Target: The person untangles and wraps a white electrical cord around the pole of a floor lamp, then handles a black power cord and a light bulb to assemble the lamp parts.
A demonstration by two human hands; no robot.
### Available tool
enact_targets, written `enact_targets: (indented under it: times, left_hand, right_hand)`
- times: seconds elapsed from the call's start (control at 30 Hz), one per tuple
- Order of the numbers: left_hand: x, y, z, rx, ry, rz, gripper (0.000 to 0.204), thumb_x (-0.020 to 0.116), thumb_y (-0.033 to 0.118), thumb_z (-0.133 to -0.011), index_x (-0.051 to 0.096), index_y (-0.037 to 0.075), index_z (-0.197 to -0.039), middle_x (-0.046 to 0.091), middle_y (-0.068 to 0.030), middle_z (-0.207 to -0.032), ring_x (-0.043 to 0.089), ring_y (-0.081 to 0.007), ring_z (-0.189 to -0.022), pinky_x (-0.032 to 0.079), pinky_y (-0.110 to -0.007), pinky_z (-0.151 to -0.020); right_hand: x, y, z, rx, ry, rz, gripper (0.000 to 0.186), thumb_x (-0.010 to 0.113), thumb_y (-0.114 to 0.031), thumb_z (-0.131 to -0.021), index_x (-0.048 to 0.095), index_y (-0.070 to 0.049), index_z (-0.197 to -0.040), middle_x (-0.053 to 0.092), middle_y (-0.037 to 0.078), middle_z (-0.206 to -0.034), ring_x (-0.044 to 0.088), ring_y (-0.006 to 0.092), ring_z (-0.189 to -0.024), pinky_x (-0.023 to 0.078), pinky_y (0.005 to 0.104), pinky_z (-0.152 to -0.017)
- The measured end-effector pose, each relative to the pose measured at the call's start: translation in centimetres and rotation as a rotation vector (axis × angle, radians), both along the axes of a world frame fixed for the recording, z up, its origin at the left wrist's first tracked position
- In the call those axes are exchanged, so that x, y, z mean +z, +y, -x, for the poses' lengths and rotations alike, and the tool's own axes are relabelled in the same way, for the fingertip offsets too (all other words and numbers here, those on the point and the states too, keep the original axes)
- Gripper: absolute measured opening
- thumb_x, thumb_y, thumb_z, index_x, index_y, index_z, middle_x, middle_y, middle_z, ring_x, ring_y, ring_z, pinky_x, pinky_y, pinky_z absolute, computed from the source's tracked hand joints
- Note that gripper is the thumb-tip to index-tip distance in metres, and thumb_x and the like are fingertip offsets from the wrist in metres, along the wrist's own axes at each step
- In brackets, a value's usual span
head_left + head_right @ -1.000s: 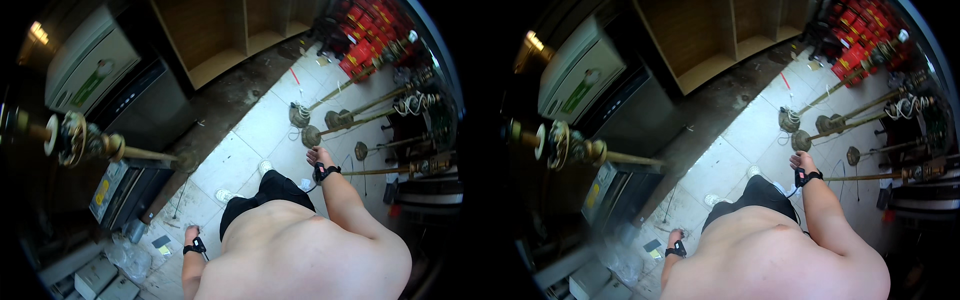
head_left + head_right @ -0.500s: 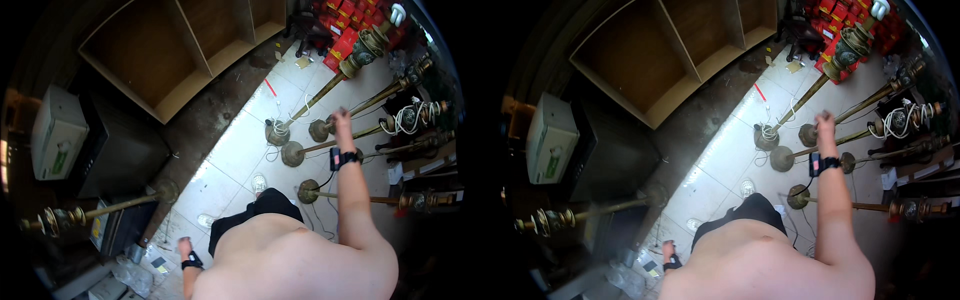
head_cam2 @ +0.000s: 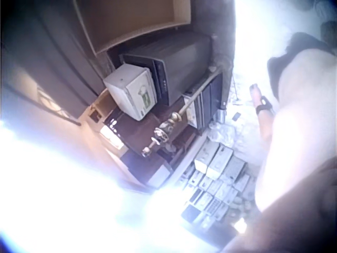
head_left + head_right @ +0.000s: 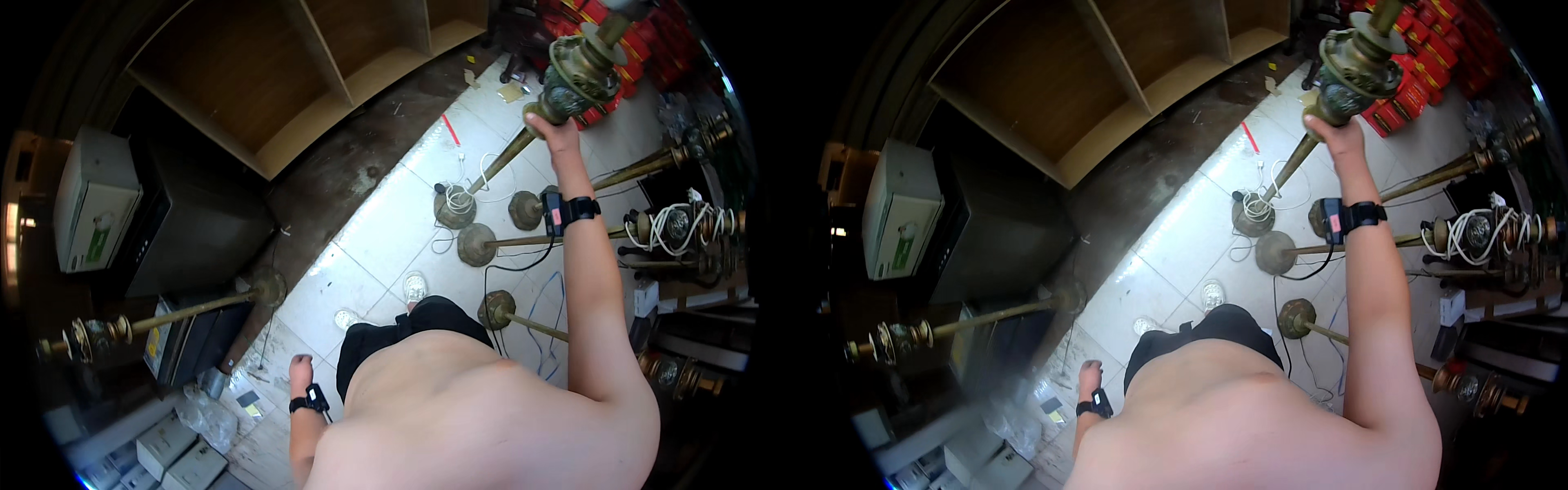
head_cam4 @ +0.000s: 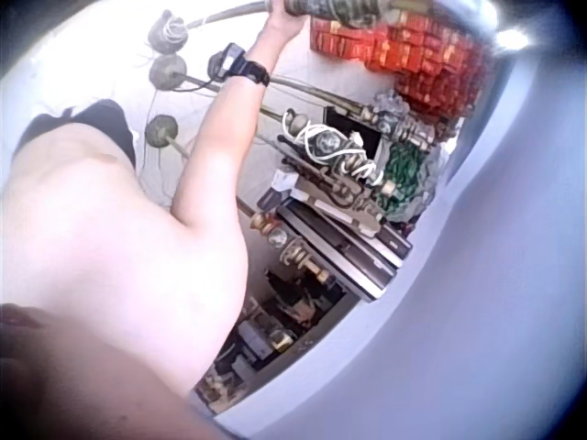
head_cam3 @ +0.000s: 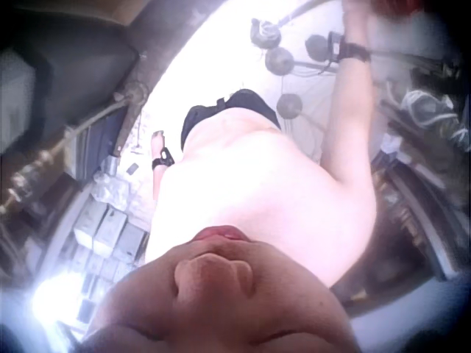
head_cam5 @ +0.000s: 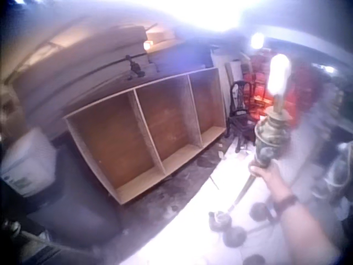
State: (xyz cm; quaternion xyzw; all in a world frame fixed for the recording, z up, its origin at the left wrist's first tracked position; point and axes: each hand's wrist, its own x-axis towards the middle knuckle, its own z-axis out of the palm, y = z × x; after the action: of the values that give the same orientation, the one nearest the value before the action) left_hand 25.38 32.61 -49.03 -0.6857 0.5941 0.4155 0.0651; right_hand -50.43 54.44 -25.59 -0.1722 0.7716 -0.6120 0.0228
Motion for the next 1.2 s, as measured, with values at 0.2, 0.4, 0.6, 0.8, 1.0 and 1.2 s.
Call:
enact_targets:
  times: [0.2, 0.4, 0.6, 0.8, 1.0, 1.2]
  left_hand:
    - [2.6, -0.2, 5.7, 0.027, 0.135, 0.014, 0.03, 0.066, 0.022, -0.084, 0.069, 0.0, -0.104, 0.071, -0.0178, -0.099, 0.065, -0.0288, -0.095, 0.05, -0.036, -0.086]
    - [9.6, -2.6, 4.3, 0.022, 0.326, 0.195, 0.028, 0.066, 0.018, -0.086, 0.067, 0.0, -0.107, 0.07, -0.0159, -0.102, 0.065, -0.026, -0.096, 0.05, -0.034, -0.087]
    - [8.6, -4.1, -3.6, 0.073, 0.375, 0.213, 0.028, 0.067, 0.017, -0.085, 0.067, 0.0, -0.107, 0.07, -0.0151, -0.101, 0.065, -0.0246, -0.096, 0.05, -0.034, -0.087]
    - [10.6, -6.3, -6.5, 0.033, 0.497, 0.275, 0.027, 0.068, 0.016, -0.084, 0.067, 0.0, -0.107, 0.07, -0.0128, -0.098, 0.065, -0.0222, -0.093, 0.05, -0.033, -0.086]
    - [14.1, -9.2, -5.7, -0.114, 0.657, 0.368, 0.025, 0.067, 0.009, -0.086, 0.064, 0.0, -0.108, 0.068, -0.01, -0.099, 0.064, -0.0178, -0.095, 0.05, -0.03, -0.087]
    - [16.0, -8.7, -5.9, -0.034, 0.745, 0.252, 0.026, 0.068, 0.005, -0.086, 0.063, 0.001, -0.111, 0.068, -0.0086, -0.102, 0.064, -0.0149, -0.096, 0.05, -0.029, -0.089]
  right_hand:
    - [1.6, -10.6, -11.7, 0.141, 0.062, -0.024, 0.038, 0.084, -0.027, -0.069, 0.072, -0.002, -0.096, 0.074, 0.009, -0.094, 0.069, 0.0193, -0.087, 0.052, 0.0345, -0.08]
    - [0.2, -15.1, -22.2, 0.303, 0.279, -0.239, 0.048, 0.091, -0.02, -0.06, 0.069, -0.003, -0.1, 0.068, 0.018, -0.098, 0.064, 0.0365, -0.096, 0.052, 0.0422, -0.084]
    - [1.1, -18.6, -32.3, 0.49, 0.3, -0.357, 0.059, 0.09, -0.013, -0.06, 0.064, -0.006, -0.113, 0.066, 0.012, -0.113, 0.063, 0.0285, -0.104, 0.051, 0.0363, -0.092]
    - [1.4, -21.3, -38.7, 0.535, 0.119, -0.235, 0.051, 0.09, -0.018, -0.06, 0.069, -0.008, -0.105, 0.063, 0.015, -0.106, 0.061, 0.0322, -0.098, 0.051, 0.0394, -0.09]
    - [4.2, -23.6, -43.5, 0.714, 0.066, -0.112, 0.049, 0.091, -0.012, -0.061, 0.064, 0.0, -0.101, 0.065, 0.01, -0.105, 0.064, 0.0196, -0.097, 0.052, 0.0338, -0.086]
    - [5.9, -27.0, -44.5, 0.735, -0.114, -0.14, 0.045, 0.088, -0.003, -0.066, 0.063, -0.002, -0.103, 0.07, 0.004, -0.092, 0.065, 0.0138, -0.084, 0.055, 0.0306, -0.077]
